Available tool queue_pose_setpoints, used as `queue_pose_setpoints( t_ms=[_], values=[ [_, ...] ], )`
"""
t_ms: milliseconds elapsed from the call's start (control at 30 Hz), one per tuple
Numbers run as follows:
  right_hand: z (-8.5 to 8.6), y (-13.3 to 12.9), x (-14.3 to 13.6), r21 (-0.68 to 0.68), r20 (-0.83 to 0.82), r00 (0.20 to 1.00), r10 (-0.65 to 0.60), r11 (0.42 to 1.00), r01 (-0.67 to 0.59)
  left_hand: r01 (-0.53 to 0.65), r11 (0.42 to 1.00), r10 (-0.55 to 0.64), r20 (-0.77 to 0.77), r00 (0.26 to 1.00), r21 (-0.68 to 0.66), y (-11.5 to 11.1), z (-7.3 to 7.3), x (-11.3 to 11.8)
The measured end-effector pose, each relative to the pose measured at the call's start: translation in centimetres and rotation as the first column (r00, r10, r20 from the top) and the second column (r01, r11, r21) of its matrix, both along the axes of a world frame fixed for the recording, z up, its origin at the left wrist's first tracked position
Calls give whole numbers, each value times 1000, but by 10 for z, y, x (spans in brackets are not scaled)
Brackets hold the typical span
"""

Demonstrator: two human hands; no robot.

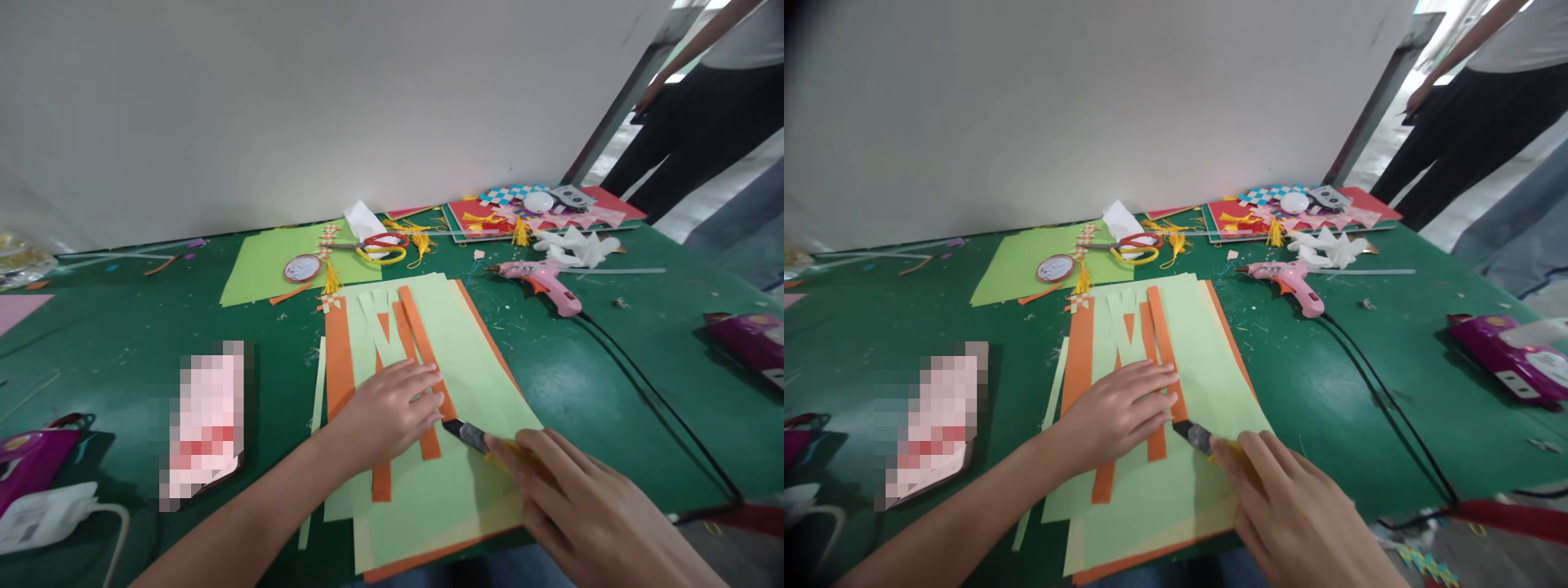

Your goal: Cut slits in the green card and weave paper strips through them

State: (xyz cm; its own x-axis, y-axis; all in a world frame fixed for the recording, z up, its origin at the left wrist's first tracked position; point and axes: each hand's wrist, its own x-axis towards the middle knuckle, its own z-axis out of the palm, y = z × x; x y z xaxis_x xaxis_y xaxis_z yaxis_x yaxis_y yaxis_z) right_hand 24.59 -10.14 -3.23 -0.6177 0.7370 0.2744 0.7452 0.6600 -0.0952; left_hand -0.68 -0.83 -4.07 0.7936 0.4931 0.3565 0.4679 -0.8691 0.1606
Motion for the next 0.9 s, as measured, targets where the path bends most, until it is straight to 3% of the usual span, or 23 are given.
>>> queue_pose_setpoints(
  t_ms=[433, 900],
  values=[
    [-3, -4, 10, -14, 1, 1000, -18, 1000, 18, 2, 1000, -2, -7, 1000, -19, 1, 0, 1],
    [-5, 21, 4, -47, 48, 998, -52, 997, 54, -1, 1000, 1, 7, 1000, -16, 1, -1, 0]
  ],
)
